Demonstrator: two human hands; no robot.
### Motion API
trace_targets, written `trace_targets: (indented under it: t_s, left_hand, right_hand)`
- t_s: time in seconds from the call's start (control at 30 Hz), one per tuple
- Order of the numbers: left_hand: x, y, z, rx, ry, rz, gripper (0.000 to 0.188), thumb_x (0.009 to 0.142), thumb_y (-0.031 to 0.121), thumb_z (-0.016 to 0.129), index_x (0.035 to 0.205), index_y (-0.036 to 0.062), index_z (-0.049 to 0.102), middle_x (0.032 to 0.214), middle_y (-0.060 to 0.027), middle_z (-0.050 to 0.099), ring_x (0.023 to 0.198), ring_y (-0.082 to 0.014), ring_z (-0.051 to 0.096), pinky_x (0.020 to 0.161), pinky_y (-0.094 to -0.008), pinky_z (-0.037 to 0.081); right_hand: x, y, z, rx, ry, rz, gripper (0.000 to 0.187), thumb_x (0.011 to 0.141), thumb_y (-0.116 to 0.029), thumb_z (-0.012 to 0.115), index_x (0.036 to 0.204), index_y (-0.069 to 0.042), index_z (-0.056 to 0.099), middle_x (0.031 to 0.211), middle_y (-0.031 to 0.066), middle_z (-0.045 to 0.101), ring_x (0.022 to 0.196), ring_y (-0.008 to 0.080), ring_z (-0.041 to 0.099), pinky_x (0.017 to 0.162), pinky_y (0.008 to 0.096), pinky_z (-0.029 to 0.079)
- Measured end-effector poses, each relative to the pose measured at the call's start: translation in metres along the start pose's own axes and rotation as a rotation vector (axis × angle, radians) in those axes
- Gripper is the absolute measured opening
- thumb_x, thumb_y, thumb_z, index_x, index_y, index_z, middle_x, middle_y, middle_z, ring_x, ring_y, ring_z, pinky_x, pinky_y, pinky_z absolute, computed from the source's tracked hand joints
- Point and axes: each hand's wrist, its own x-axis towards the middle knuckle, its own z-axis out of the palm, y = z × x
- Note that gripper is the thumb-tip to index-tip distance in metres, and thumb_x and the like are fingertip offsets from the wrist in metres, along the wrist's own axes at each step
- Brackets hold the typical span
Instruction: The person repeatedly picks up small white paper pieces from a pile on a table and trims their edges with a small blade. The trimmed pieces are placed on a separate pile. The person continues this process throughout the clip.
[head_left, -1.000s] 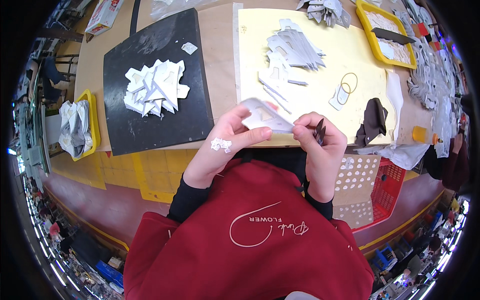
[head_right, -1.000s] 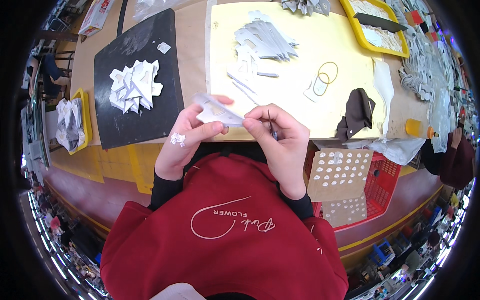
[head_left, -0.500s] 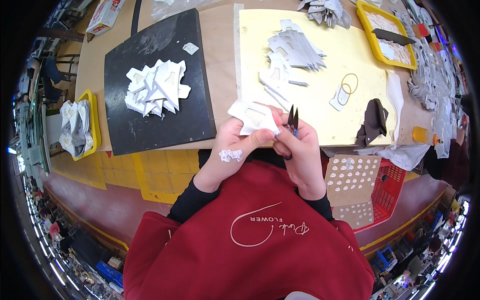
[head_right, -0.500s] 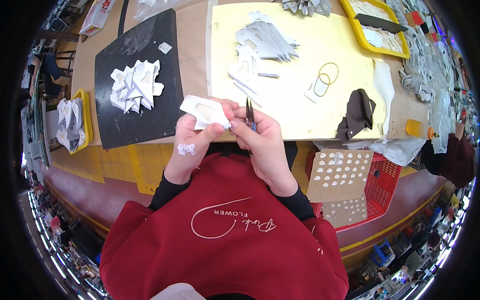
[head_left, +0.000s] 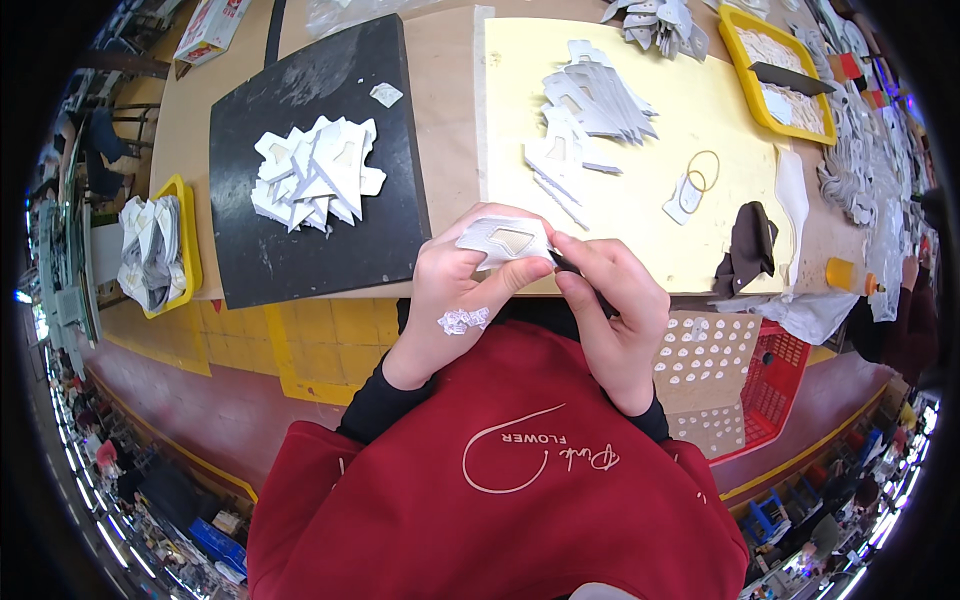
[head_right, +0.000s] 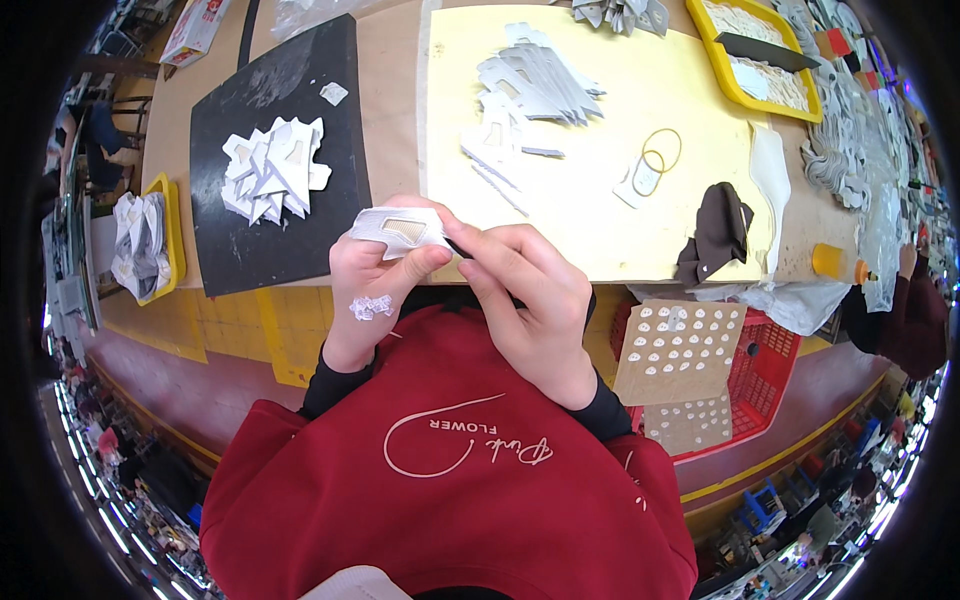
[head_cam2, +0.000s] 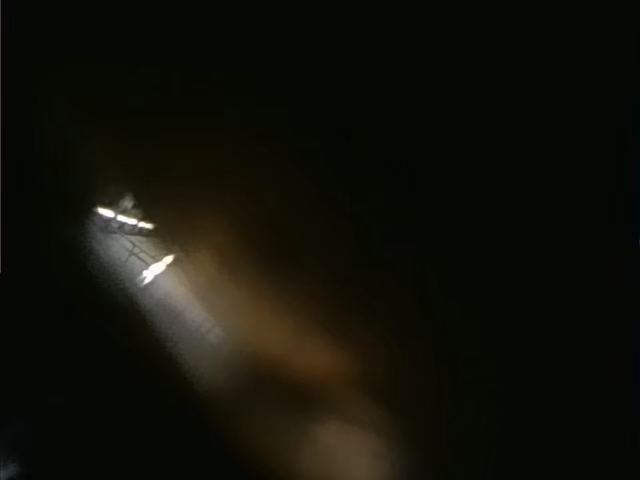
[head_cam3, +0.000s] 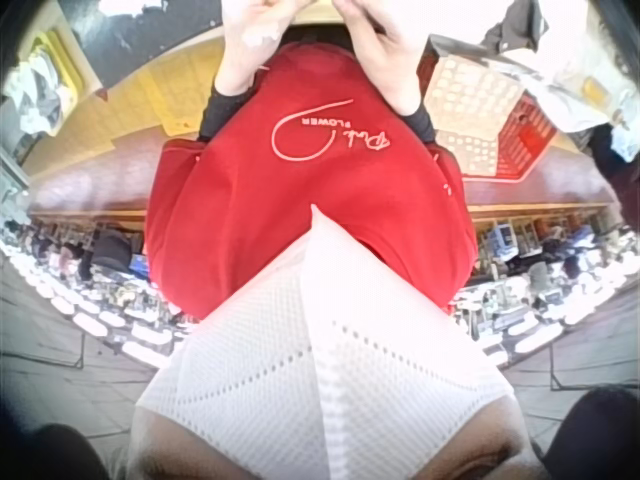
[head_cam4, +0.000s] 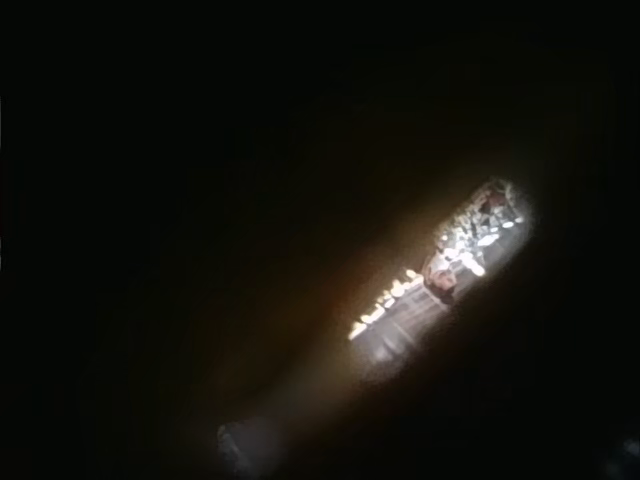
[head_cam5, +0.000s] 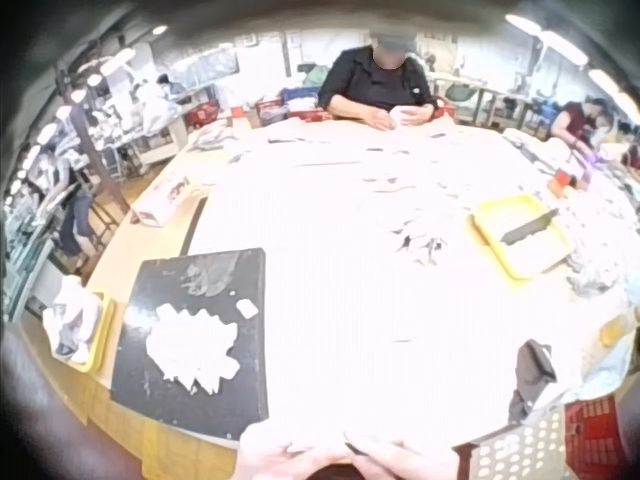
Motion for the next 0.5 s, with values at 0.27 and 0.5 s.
trace_targets:
  t_s: [0.27, 0.5]
  left_hand:
    - [-0.0009, 0.0024, 0.0004, 0.036, 0.014, 0.006, 0.013, 0.085, 0.006, 0.071, 0.095, -0.0021, 0.069, 0.101, -0.0071, 0.066, 0.088, -0.0152, 0.065, 0.074, -0.0264, 0.052]
    - [0.0003, 0.0038, 0.0075, 0.123, 0.038, 0.122, 0.013, 0.086, 0.006, 0.070, 0.094, -0.0029, 0.069, 0.100, -0.0079, 0.066, 0.087, -0.0156, 0.065, 0.074, -0.0262, 0.052]
  right_hand:
    - [-0.0015, -0.0025, -0.0005, -0.022, -0.017, 0.009, 0.029, 0.082, 0.007, 0.067, 0.108, -0.003, 0.071, 0.083, 0.0075, 0.063, 0.065, 0.0128, 0.058, 0.057, 0.0232, 0.045]
    - [-0.0067, -0.0033, 0.0044, 0.068, 0.042, 0.091, 0.027, 0.086, 0.006, 0.063, 0.112, 0.000, 0.067, 0.088, 0.0084, 0.063, 0.075, 0.0127, 0.059, 0.066, 0.0237, 0.047]
